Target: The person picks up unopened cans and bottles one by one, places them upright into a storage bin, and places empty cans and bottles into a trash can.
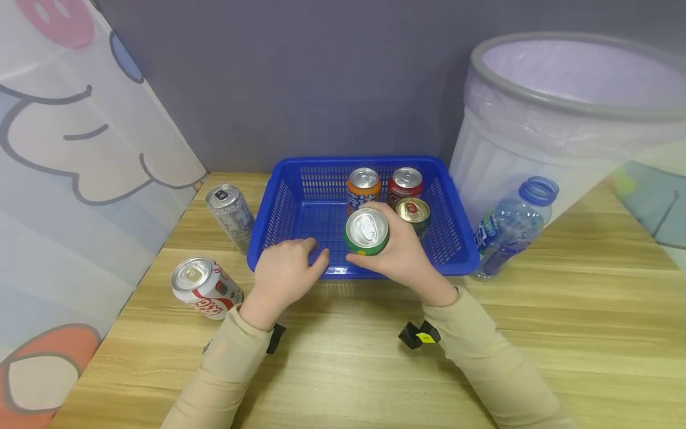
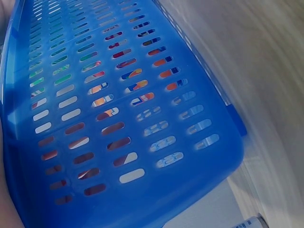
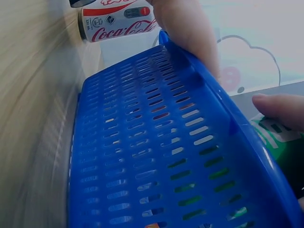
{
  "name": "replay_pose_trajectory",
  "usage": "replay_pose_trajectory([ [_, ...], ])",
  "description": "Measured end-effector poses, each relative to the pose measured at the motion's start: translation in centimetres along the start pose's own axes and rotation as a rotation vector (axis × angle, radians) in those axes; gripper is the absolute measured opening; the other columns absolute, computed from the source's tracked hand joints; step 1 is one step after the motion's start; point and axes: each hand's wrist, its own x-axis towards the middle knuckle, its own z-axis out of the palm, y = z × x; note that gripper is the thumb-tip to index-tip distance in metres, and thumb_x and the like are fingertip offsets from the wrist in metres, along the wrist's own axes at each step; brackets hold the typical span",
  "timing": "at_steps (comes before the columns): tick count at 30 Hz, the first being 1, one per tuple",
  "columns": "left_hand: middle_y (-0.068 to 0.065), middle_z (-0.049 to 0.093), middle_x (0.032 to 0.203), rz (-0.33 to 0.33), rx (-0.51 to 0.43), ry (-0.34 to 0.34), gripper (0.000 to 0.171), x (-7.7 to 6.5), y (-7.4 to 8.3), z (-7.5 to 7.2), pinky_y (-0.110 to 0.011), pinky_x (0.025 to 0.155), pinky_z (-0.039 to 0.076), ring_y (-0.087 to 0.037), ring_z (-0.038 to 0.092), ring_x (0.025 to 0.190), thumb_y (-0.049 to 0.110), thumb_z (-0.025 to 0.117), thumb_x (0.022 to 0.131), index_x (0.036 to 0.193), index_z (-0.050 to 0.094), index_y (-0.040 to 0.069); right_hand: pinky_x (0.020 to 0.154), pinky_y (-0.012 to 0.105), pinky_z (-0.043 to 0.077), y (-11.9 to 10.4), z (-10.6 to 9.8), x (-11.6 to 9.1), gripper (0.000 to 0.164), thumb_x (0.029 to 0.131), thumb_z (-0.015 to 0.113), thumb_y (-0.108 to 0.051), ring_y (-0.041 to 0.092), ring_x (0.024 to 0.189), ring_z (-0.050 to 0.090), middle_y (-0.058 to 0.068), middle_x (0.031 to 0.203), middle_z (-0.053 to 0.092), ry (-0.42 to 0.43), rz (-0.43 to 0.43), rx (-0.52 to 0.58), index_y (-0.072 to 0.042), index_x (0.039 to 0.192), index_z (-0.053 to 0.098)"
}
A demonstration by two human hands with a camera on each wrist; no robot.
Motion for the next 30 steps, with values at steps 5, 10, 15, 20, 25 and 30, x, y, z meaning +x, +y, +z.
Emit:
replay_pose_trajectory([
  [5, -0.007, 0.072, 0.082, -0.004, 0.002, -0.004, 0.038, -0.03, 0.03, -0.04, -0.03, 0.044, 0.043, -0.026, 0.066, 0.063, 0.039, 0.052, 0.091, 0.095, 0.072, 0.007, 0.095, 0.046, 0.046, -0.01, 0.22, 0.13, 0.077, 0.058, 0.089, -0.011, 0.027, 0.11, 0.056, 0.012, 0.119, 0.059, 0.046, -0.067, -0.083, -0.003, 0.125, 0.052],
  [10, -0.007, 0.072, 0.083, -0.011, 0.008, -0.009, 0.038, -0.08, 0.04, -0.1, -0.031, 0.045, 0.044, -0.027, 0.067, 0.065, 0.04, 0.051, 0.091, 0.095, 0.072, 0.008, 0.097, 0.05, 0.041, -0.02, 0.47, 0.2, 0.072, 0.055, 0.09, -0.014, 0.028, 0.115, 0.047, 0.013, 0.12, 0.053, 0.077, -0.132, -0.187, -0.005, 0.119, 0.058],
  [15, -0.006, 0.071, 0.079, -0.01, 0.007, -0.009, 0.037, -0.01, 0.14, -0.11, -0.032, 0.045, 0.043, -0.026, 0.065, 0.063, 0.039, 0.052, 0.091, 0.092, 0.071, 0.008, 0.093, 0.048, 0.038, 0.03, 0.69, 0.44, 0.071, 0.052, 0.092, -0.019, 0.029, 0.107, 0.045, 0.012, 0.112, 0.057, 0.133, -0.192, -0.321, -0.007, 0.115, 0.061],
  [20, -0.005, 0.071, 0.078, -0.006, 0.013, -0.013, 0.037, -0.03, 0.22, -0.06, -0.031, 0.044, 0.042, -0.026, 0.065, 0.062, 0.039, 0.051, 0.091, 0.092, 0.071, 0.008, 0.089, 0.044, 0.042, -0.17, 0.73, 0.58, 0.072, 0.051, 0.092, -0.021, 0.029, 0.101, 0.052, 0.011, 0.107, 0.063, 0.143, -0.165, -0.416, -0.005, 0.114, 0.06],
  [25, -0.005, 0.069, 0.074, 0.0, 0.015, -0.002, 0.036, 0.01, 0.18, -0.09, -0.03, 0.042, 0.04, -0.024, 0.063, 0.058, 0.039, 0.052, 0.091, 0.09, 0.071, 0.008, 0.085, 0.045, 0.048, -0.54, 0.76, 0.71, 0.073, 0.053, 0.092, -0.024, 0.029, 0.101, 0.056, 0.01, 0.107, 0.066, 0.09, -0.058, -0.475, -0.004, 0.116, 0.059],
  [30, -0.005, 0.069, 0.074, 0.002, 0.006, -0.002, 0.036, 0.03, 0.12, -0.05, -0.029, 0.041, 0.039, -0.023, 0.062, 0.057, 0.038, 0.052, 0.091, 0.09, 0.071, 0.008, 0.088, 0.046, 0.049, -0.64, 0.82, 0.85, 0.076, 0.054, 0.092, -0.02, 0.032, 0.104, 0.058, 0.013, 0.109, 0.066, 0.035, 0.009, -0.491, -0.002, 0.119, 0.057],
])
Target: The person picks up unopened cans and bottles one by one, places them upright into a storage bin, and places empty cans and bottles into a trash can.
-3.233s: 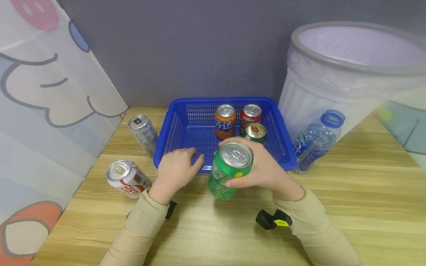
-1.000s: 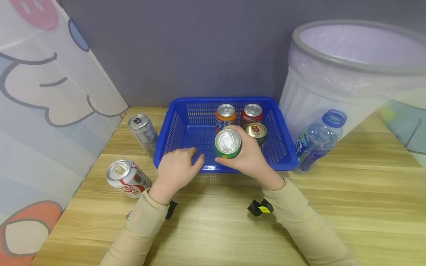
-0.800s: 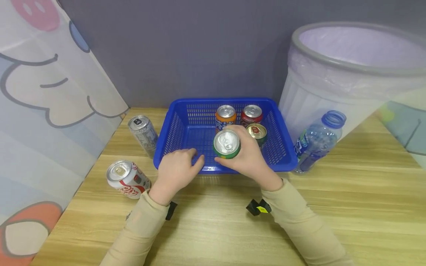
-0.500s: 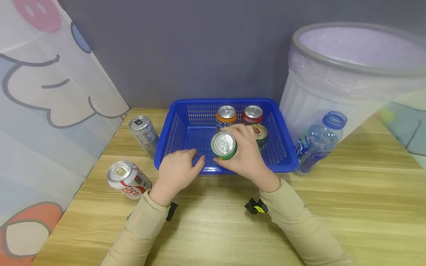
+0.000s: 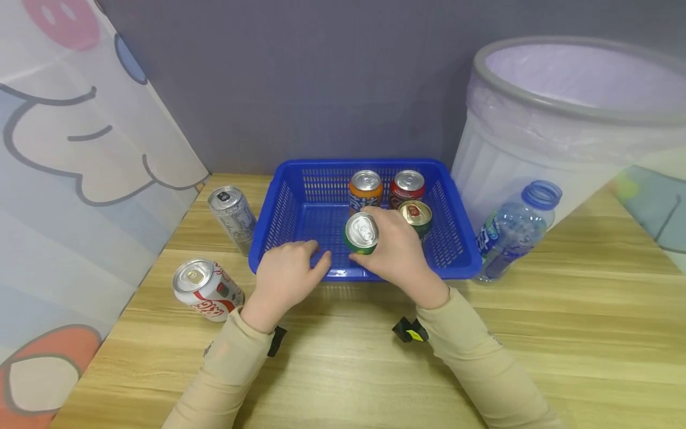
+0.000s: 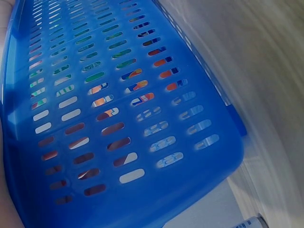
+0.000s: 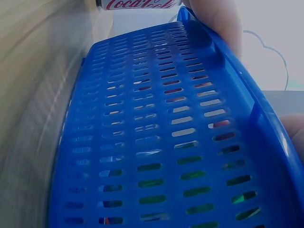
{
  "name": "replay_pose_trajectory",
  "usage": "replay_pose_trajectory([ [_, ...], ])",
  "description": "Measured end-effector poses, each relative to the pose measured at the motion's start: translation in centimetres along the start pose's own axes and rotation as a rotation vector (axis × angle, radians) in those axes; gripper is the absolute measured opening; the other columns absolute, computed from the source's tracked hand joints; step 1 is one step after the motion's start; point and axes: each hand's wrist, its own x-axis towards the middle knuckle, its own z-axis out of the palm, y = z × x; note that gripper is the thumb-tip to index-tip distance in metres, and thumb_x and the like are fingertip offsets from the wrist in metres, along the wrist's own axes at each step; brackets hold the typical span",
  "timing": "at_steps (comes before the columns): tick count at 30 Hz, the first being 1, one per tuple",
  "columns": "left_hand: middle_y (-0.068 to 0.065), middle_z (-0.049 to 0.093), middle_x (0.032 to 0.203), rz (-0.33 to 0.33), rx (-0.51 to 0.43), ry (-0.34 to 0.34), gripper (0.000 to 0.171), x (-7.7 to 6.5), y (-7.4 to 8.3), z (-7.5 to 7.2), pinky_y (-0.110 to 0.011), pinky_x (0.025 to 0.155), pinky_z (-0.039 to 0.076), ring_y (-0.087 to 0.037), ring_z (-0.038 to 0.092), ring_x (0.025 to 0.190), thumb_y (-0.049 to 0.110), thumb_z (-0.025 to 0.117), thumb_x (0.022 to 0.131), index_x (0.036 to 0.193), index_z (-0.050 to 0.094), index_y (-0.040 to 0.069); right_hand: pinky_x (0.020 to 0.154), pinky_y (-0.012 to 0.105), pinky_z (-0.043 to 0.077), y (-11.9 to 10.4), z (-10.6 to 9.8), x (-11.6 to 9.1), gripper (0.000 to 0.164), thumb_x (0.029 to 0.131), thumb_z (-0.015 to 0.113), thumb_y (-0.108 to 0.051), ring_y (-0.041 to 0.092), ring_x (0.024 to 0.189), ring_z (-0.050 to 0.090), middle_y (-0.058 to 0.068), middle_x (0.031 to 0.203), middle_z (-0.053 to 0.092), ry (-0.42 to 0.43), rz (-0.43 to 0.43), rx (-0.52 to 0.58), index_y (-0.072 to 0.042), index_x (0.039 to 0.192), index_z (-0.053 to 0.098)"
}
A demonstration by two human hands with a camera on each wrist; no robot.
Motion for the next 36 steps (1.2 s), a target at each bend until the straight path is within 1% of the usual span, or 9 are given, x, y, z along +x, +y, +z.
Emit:
replay_pose_trajectory([
  [6, -0.005, 0.07, 0.075, -0.003, -0.002, -0.002, 0.036, -0.02, 0.01, 0.04, -0.028, 0.042, 0.039, -0.024, 0.063, 0.059, 0.039, 0.052, 0.091, 0.09, 0.071, 0.008, 0.091, 0.045, 0.048, 0.08, 0.09, 0.11, 0.078, 0.055, 0.091, -0.014, 0.032, 0.105, 0.06, 0.015, 0.112, 0.065, -0.039, 0.021, 0.005, 0.001, 0.122, 0.055],
  [12, -0.005, 0.069, 0.074, -0.001, 0.001, 0.0, 0.036, -0.03, 0.0, 0.01, -0.029, 0.042, 0.039, -0.024, 0.063, 0.058, 0.038, 0.052, 0.091, 0.091, 0.071, 0.008, 0.092, 0.043, 0.048, 0.18, 0.19, 0.18, 0.077, 0.055, 0.09, -0.012, 0.031, 0.105, 0.061, 0.015, 0.113, 0.064, -0.053, 0.026, 0.02, 0.001, 0.122, 0.054],
  [20, -0.005, 0.069, 0.074, -0.005, 0.002, 0.005, 0.036, -0.03, -0.05, 0.03, -0.03, 0.043, 0.04, -0.024, 0.063, 0.058, 0.039, 0.052, 0.091, 0.091, 0.071, 0.009, 0.095, 0.043, 0.047, 0.11, 0.23, 0.29, 0.079, 0.056, 0.09, -0.007, 0.032, 0.108, 0.059, 0.017, 0.117, 0.061, -0.077, 0.044, 0.013, 0.003, 0.124, 0.051],
  [25, -0.004, 0.068, 0.072, -0.005, 0.003, 0.008, 0.035, -0.03, -0.06, 0.0, -0.03, 0.042, 0.039, -0.024, 0.062, 0.057, 0.039, 0.052, 0.091, 0.089, 0.07, 0.009, 0.094, 0.043, 0.047, -0.04, 0.15, 0.39, 0.079, 0.057, 0.089, -0.007, 0.032, 0.108, 0.059, 0.018, 0.118, 0.061, -0.103, 0.061, 0.017, 0.003, 0.125, 0.051],
  [31, -0.004, 0.069, 0.073, -0.006, 0.0, 0.006, 0.035, -0.04, -0.06, -0.01, -0.031, 0.043, 0.04, -0.025, 0.063, 0.059, 0.039, 0.052, 0.091, 0.09, 0.071, 0.009, 0.094, 0.044, 0.047, 0.06, 0.18, 0.47, 0.078, 0.057, 0.089, -0.005, 0.033, 0.11, 0.058, 0.018, 0.119, 0.06, -0.119, 0.064, 0.019, 0.003, 0.125, 0.051],
  [36, -0.003, 0.067, 0.069, 0.001, -0.002, 0.012, 0.034, -0.03, -0.04, 0.05, -0.029, 0.041, 0.037, -0.023, 0.06, 0.055, 0.038, 0.053, 0.091, 0.087, 0.07, 0.009, 0.092, 0.045, 0.048, 0.28, 0.17, 0.56, 0.079, 0.057, 0.089, -0.006, 0.033, 0.108, 0.059, 0.018, 0.118, 0.06, -0.152, 0.081, 0.025, 0.001, 0.126, 0.051],
])
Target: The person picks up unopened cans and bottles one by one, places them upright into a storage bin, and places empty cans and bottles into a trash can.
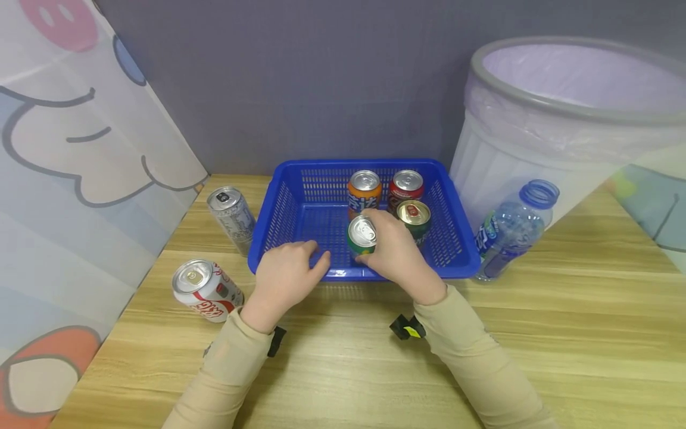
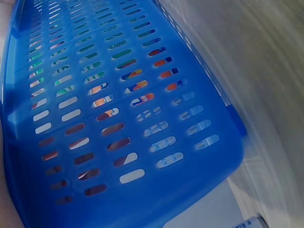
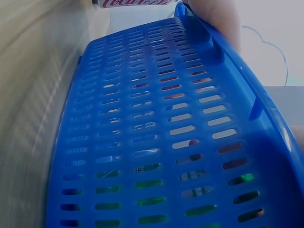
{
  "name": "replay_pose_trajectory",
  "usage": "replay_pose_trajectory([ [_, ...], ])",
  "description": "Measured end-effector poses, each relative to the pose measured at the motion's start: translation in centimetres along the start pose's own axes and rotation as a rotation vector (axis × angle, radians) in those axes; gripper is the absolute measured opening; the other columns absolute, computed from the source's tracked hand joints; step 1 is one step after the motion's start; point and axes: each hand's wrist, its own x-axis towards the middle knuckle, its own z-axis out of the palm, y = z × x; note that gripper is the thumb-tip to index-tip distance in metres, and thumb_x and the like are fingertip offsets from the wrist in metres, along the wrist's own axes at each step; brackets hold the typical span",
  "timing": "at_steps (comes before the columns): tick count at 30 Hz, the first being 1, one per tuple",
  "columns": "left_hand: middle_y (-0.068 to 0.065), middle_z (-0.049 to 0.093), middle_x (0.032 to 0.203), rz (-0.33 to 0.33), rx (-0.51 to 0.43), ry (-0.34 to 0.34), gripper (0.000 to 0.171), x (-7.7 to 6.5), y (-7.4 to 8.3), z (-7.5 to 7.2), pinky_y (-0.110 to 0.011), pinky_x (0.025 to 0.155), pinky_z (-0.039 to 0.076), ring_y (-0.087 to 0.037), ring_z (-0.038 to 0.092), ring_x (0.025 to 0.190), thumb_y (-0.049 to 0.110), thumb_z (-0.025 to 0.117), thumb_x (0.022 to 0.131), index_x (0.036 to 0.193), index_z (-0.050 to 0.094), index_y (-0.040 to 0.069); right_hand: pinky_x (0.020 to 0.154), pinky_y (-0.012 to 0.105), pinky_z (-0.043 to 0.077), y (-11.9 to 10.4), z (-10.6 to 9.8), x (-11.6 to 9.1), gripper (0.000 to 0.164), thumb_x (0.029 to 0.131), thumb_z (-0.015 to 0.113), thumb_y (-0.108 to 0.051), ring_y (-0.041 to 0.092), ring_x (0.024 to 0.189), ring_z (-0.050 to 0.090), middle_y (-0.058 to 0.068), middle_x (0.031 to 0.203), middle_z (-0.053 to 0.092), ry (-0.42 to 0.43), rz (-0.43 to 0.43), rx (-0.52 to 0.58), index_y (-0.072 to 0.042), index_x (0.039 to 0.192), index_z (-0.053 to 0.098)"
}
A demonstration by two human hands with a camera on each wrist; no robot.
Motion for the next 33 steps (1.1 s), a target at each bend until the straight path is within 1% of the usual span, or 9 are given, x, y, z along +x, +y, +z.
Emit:
replay_pose_trajectory([
  [6, -0.003, 0.066, 0.068, 0.004, -0.002, 0.007, 0.034, 0.01, -0.02, 0.04, -0.027, 0.04, 0.036, -0.021, 0.059, 0.053, 0.038, 0.053, 0.091, 0.086, 0.07, 0.009, 0.093, 0.045, 0.048, 0.05, -0.03, 0.11, 0.079, 0.058, 0.088, -0.005, 0.034, 0.11, 0.058, 0.018, 0.12, 0.06, -0.022, 0.005, 0.008, 0.0, 0.128, 0.05],
  [9, -0.003, 0.066, 0.068, 0.004, -0.003, 0.006, 0.034, 0.02, -0.02, 0.04, -0.027, 0.04, 0.036, -0.021, 0.059, 0.053, 0.038, 0.053, 0.091, 0.085, 0.07, 0.009, 0.096, 0.046, 0.046, 0.03, -0.04, 0.14, 0.079, 0.06, 0.087, -0.004, 0.034, 0.114, 0.056, 0.018, 0.125, 0.057, -0.033, 0.009, 0.012, 0.0, 0.13, 0.049],
  [14, -0.003, 0.065, 0.067, 0.005, -0.005, 0.002, 0.034, 0.0, -0.05, 0.08, -0.027, 0.04, 0.034, -0.021, 0.058, 0.052, 0.038, 0.053, 0.091, 0.084, 0.069, 0.009, 0.101, 0.047, 0.042, 0.02, -0.04, 0.17, 0.082, 0.065, 0.085, -0.006, 0.036, 0.122, 0.051, 0.02, 0.134, 0.051, -0.048, 0.027, -0.003, -0.001, 0.136, 0.045],
  [21, -0.003, 0.066, 0.067, 0.013, -0.011, 0.006, 0.034, -0.03, -0.02, 0.06, -0.025, 0.039, 0.033, -0.019, 0.057, 0.051, 0.037, 0.053, 0.091, 0.086, 0.07, 0.008, 0.104, 0.053, 0.037, 0.05, -0.06, 0.3, 0.082, 0.073, 0.08, -0.008, 0.039, 0.127, 0.045, 0.021, 0.141, 0.042, -0.076, 0.065, -0.012, -0.002, 0.142, 0.037],
  [29, -0.002, 0.065, 0.066, 0.024, -0.013, 0.016, 0.034, -0.01, 0.04, 0.01, -0.024, 0.038, 0.033, -0.017, 0.055, 0.049, 0.036, 0.052, 0.092, 0.086, 0.07, 0.008, 0.102, 0.053, 0.04, -0.06, -0.07, 0.42, 0.079, 0.08, 0.073, -0.007, 0.043, 0.126, 0.044, 0.024, 0.144, 0.035, -0.078, 0.091, -0.017, -0.002, 0.146, 0.029],
  [33, -0.002, 0.065, 0.065, 0.025, -0.009, 0.023, 0.034, -0.02, -0.01, 0.02, -0.025, 0.038, 0.033, -0.018, 0.055, 0.049, 0.036, 0.052, 0.092, 0.084, 0.07, 0.008, 0.101, 0.054, 0.04, -0.12, -0.04, 0.47, 0.078, 0.082, 0.071, -0.007, 0.045, 0.126, 0.043, 0.024, 0.144, 0.034, -0.085, 0.097, -0.014, -0.006, 0.147, 0.029],
])
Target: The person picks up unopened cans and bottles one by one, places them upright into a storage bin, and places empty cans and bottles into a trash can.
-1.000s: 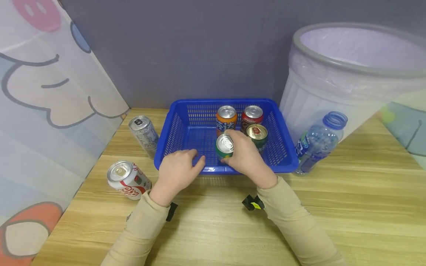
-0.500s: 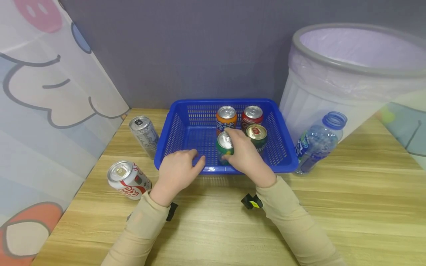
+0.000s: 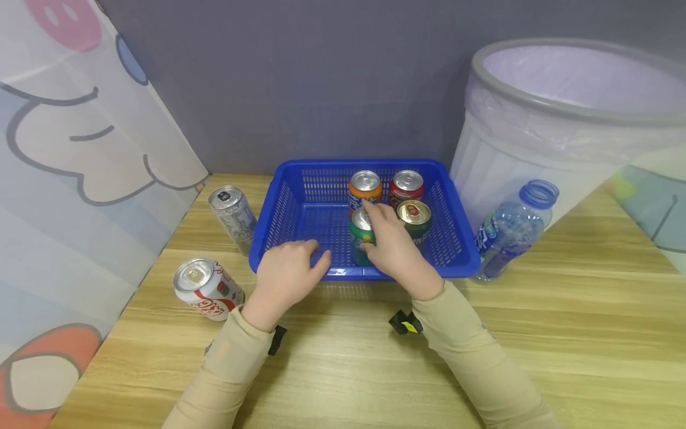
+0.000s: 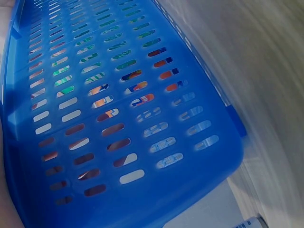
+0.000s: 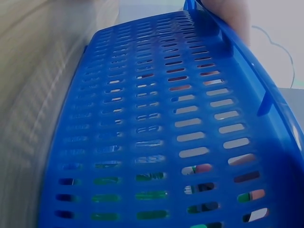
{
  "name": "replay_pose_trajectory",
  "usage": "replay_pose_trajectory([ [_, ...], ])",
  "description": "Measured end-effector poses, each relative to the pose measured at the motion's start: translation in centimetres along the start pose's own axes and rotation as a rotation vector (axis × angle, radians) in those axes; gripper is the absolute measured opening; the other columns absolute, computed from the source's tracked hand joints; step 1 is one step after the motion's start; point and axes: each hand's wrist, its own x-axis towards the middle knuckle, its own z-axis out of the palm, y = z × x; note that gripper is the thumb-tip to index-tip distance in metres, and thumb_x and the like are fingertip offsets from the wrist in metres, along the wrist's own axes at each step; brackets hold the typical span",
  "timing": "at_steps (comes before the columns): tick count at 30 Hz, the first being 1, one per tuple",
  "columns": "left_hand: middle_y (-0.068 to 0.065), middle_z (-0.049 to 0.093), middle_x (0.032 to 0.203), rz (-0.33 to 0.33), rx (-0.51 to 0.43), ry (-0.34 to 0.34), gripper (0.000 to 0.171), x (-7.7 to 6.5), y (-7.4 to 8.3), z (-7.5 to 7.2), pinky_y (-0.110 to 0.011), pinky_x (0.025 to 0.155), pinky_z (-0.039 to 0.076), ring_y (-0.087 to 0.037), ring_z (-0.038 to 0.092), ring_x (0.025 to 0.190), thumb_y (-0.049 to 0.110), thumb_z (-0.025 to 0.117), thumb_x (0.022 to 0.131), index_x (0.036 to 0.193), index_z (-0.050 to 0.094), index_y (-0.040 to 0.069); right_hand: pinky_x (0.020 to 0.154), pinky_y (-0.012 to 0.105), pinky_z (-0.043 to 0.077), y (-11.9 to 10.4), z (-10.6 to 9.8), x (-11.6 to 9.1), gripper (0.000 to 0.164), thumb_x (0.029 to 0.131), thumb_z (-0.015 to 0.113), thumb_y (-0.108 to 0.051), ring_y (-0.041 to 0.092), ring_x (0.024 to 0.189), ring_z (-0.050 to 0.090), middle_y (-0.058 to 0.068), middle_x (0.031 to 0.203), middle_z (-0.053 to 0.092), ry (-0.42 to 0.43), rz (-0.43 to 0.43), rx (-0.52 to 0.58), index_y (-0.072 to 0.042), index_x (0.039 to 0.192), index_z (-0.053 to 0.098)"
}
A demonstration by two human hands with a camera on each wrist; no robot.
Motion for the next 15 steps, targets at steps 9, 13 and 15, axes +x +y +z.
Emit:
replay_pose_trajectory([
  [9, -0.004, 0.068, 0.071, -0.005, 0.001, -0.005, 0.034, 0.02, -0.05, -0.13, -0.025, 0.039, 0.034, -0.019, 0.059, 0.052, 0.036, 0.052, 0.092, 0.088, 0.071, 0.008, 0.094, 0.052, 0.046, -0.08, 0.11, 0.02, 0.079, 0.081, 0.073, -0.008, 0.045, 0.118, 0.051, 0.026, 0.14, 0.038, 0.029, -0.032, -0.029, -0.008, 0.147, 0.031],
  [13, -0.004, 0.068, 0.071, -0.006, 0.0, -0.009, 0.035, 0.0, -0.02, -0.09, -0.025, 0.039, 0.034, -0.019, 0.058, 0.051, 0.037, 0.052, 0.092, 0.089, 0.071, 0.008, 0.092, 0.05, 0.049, 0.01, 0.3, -0.03, 0.082, 0.078, 0.076, -0.011, 0.043, 0.113, 0.056, 0.027, 0.136, 0.044, 0.065, -0.043, -0.044, -0.007, 0.146, 0.031],
  [15, -0.004, 0.068, 0.07, -0.006, 0.0, -0.012, 0.035, 0.01, 0.04, -0.12, -0.025, 0.039, 0.034, -0.019, 0.057, 0.051, 0.036, 0.052, 0.092, 0.088, 0.071, 0.008, 0.091, 0.049, 0.049, 0.11, 0.38, -0.11, 0.082, 0.077, 0.078, -0.012, 0.043, 0.112, 0.056, 0.028, 0.134, 0.045, 0.081, -0.05, -0.049, -0.007, 0.145, 0.032],
])
